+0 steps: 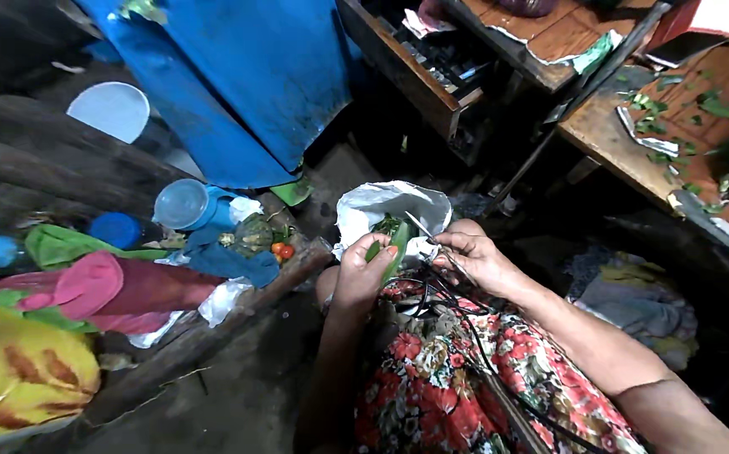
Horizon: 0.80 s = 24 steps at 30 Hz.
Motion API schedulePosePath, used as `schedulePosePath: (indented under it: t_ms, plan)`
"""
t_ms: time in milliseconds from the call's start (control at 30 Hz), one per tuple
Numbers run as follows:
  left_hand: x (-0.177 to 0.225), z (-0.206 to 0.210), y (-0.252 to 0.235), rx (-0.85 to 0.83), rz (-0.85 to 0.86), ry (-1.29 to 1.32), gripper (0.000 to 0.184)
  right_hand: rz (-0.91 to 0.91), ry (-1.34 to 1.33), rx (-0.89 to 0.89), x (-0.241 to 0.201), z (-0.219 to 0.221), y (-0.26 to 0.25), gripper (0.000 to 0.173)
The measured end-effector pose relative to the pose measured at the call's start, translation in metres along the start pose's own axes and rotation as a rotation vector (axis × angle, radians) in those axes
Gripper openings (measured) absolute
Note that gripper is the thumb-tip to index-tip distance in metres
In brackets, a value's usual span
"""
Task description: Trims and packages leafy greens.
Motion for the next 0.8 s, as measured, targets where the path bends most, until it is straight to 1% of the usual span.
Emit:
schedulePosePath:
  t_ms: [100, 200, 267, 367, 433, 533, 700, 800]
  plan:
    - [-0.0001, -0.0012, 0.0001, 0.03, -0.015, 0.008, 0.009, 0.017, -0.01, 0.033, 0.0008, -0.0022, 0.0001, 0.031]
    - [-0.0017, -0.0011, -0.001, 0.03, -0.015, 0.023, 0.009, 0.026, 0.068, -0.043, -0.0012, -0.0019, 0.0024, 0.04]
    - [-0.0033, -0.0006, -0.002, 0.019, -0.017, 0.039, 0.009, 0.018, 0.115, -0.09, -0.0011, -0.0003, 0.0034, 0.042]
    - [-0.0036, 0.0022, -0.0019, -0.02, -0.044, 0.07, 0.01, 0.058, 0.139, -0.104, -0.0039, 0.0016, 0.0039, 0.041]
    - [-0.0037, 0.0038, -0.0015, -0.042, -0.071, 0.061, 0.01, 0.075, 0.112, -0.095, -0.0046, 0.003, 0.0021, 0.038]
    - [-0.0048, 0.0032, -0.0014, -0.033, -0.094, 0.041, 0.01, 0.065, 0.08, -0.109, -0.002, 0.0032, -0.0008, 0.033]
    - [-0.007, 0.0012, -0.002, -0.034, -0.108, 0.046, 0.009, 0.051, 0.04, -0.156, 0.0001, 0.0024, 0.0001, 0.032]
    - [-0.0084, 0.0005, -0.0019, -0.032, -0.114, 0.042, 0.01, 0.047, 0.042, -0.134, 0.002, 0.0012, 0.0015, 0.032]
Point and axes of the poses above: each hand's wrist, its own y-axis away from the middle knuckle, its own z-axis out of the palm, x = y × z, the point moved 3 cm from there along -y, towards the middle knuckle, and after that the axes turned 1 degree about -z, right-handed, at the moved point
